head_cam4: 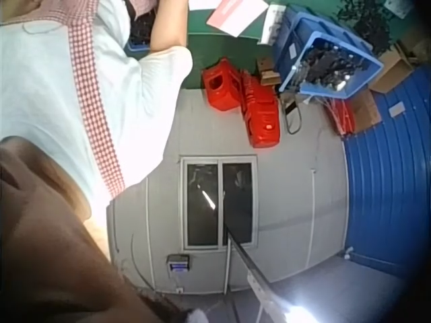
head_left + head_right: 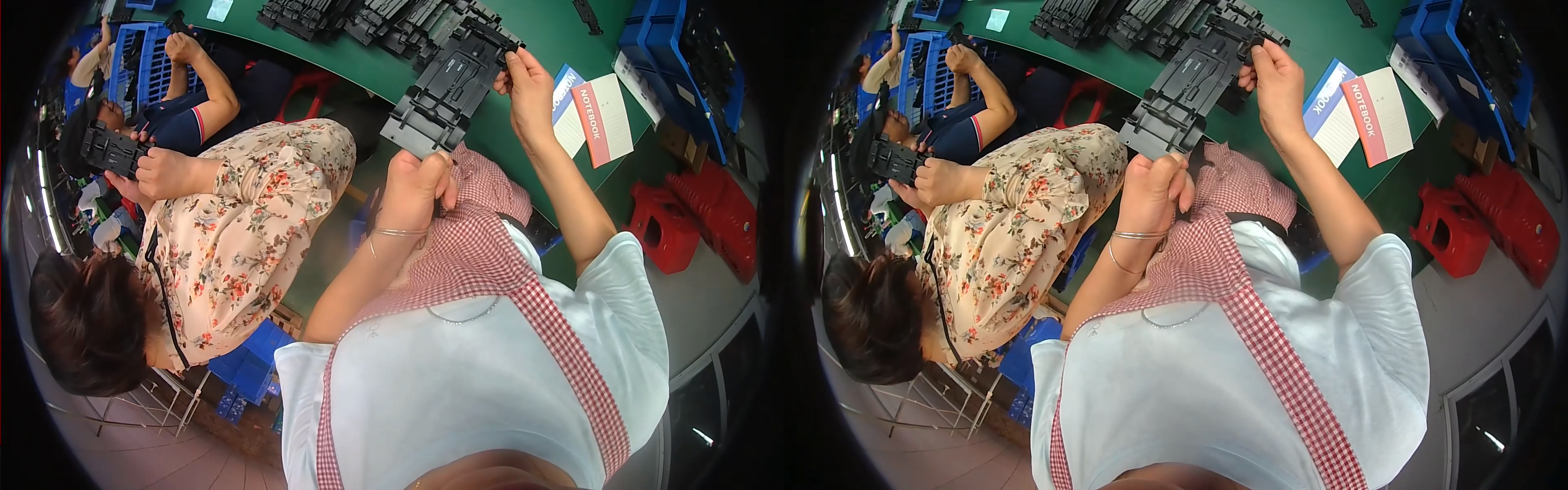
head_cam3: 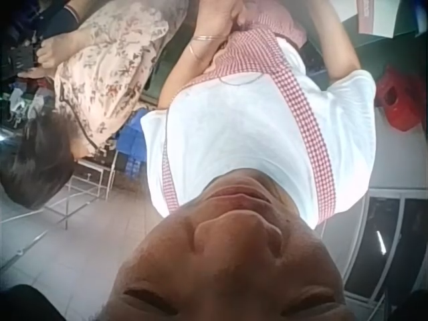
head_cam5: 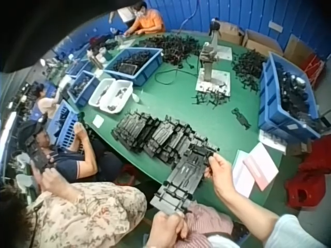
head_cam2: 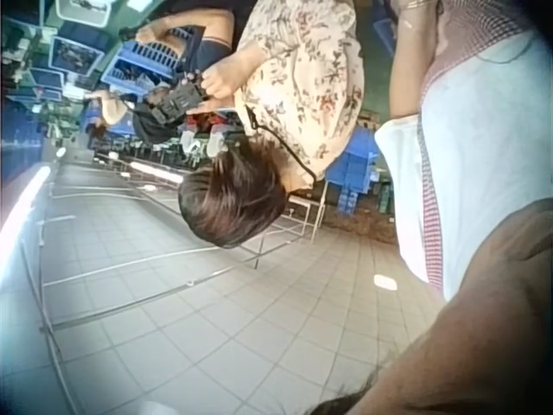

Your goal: The person picks up plastic toy car chassis parts from the table by hand, turns them over, and holds and compares them while pointing at different sections.

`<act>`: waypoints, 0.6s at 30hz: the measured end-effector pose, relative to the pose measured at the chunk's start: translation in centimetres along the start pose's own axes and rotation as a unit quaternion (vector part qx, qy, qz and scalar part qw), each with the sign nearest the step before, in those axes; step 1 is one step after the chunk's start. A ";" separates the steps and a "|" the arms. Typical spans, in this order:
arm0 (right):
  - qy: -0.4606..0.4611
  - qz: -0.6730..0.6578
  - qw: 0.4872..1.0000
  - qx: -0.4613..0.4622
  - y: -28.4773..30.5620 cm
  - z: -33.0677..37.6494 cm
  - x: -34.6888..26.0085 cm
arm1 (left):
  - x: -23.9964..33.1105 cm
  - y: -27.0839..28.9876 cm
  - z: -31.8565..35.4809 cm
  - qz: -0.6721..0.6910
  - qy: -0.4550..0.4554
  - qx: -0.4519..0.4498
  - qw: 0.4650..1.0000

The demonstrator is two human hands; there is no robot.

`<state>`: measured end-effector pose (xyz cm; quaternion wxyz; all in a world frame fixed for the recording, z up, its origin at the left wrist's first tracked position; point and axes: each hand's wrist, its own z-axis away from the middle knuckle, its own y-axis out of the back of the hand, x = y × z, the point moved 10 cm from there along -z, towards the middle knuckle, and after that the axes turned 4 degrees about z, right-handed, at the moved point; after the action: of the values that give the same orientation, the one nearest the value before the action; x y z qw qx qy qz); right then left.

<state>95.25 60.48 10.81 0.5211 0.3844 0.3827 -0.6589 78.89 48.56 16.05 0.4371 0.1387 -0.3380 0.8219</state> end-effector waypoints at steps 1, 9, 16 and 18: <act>0.000 0.000 1.000 0.000 0.0 0.0 0.0 | 0.0 0.0 0.0 0.003 0.001 0.003 1.000; -0.021 0.005 1.000 -0.005 0.4 0.0 0.9 | -0.3 -0.3 0.3 0.018 0.007 0.002 1.000; -0.023 0.008 1.000 -0.014 0.2 0.3 0.8 | -0.1 -0.6 0.8 -0.005 0.006 -0.009 1.000; -0.030 0.012 0.999 -0.003 0.4 0.4 0.8 | -0.2 -0.4 0.8 -0.010 0.004 -0.008 1.000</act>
<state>95.46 59.75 10.16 0.5411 0.3675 0.3641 -0.6630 79.31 48.10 16.69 0.4475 0.1354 -0.3412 0.8155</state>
